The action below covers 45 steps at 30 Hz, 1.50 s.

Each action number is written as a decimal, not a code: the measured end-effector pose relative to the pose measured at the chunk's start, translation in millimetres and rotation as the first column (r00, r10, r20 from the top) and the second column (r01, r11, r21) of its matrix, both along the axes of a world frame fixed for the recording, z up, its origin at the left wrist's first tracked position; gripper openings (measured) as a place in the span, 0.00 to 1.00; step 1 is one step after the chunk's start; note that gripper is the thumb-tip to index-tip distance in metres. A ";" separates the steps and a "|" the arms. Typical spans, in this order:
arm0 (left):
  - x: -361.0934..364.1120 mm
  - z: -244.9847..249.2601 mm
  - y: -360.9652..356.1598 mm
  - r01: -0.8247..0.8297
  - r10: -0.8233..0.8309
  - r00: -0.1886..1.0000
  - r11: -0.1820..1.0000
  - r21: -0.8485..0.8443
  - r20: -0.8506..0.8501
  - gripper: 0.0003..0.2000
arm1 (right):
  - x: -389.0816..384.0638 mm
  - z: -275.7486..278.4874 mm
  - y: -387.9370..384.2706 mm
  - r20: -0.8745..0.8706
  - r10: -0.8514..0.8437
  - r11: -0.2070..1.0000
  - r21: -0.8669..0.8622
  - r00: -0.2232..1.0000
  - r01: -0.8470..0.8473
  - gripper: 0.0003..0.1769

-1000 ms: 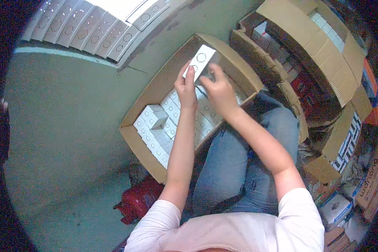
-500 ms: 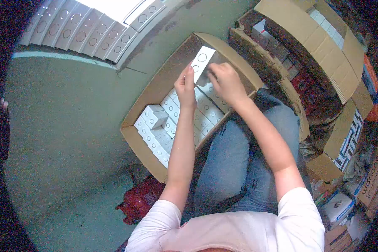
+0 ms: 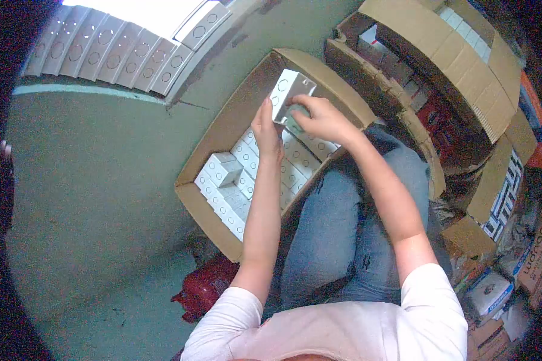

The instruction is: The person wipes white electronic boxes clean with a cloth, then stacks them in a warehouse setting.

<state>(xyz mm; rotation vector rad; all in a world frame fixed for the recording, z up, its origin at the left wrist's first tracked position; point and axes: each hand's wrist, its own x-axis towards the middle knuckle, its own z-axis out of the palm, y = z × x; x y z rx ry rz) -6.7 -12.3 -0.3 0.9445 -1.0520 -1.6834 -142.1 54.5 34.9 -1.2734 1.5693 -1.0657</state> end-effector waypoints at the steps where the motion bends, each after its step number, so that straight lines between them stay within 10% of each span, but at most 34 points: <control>1: -1.2 3.3 0.7 0.005 -0.005 1.000 1.000 -0.009 -0.014 0.20 | -1.3 -4.5 -0.2 -0.031 -0.022 0.997 -0.080 0.999 0.019 0.19; 9: 8.8 -5.7 -10.6 -0.062 0.059 0.997 0.996 -0.058 -0.057 0.20 | -6.6 14.4 3.1 -0.096 -0.351 0.913 -0.255 0.931 0.318 0.17; 18: -4.9 4.0 -0.5 0.138 -0.120 0.990 0.948 -0.288 0.079 0.20 | 2.5 -19.1 -6.1 0.473 -0.105 0.986 -0.066 0.875 0.154 0.30; 27: -2.5 6.1 1.7 0.148 -0.145 0.989 0.949 -0.280 0.030 0.21 | -1.8 -1.8 -0.8 0.445 -0.034 0.992 -0.095 0.895 0.085 0.31; 35: 4.8 11.7 -4.2 0.189 -0.192 0.960 0.981 -0.032 -0.204 0.23 | -29.8 9.8 5.4 0.592 -0.140 0.968 -0.085 0.793 0.234 0.11; 40: 4.6 24.4 0.9 0.289 -0.272 0.927 0.957 0.031 -0.257 0.28 | -20.3 6.1 -2.9 0.470 -0.303 0.869 -0.221 0.829 0.443 0.21; 45: -7.0 12.5 7.7 0.300 -0.296 0.934 0.954 -0.010 -0.202 0.30 | 8.2 0.0 1.6 0.029 -0.208 0.914 -0.350 0.978 0.205 0.26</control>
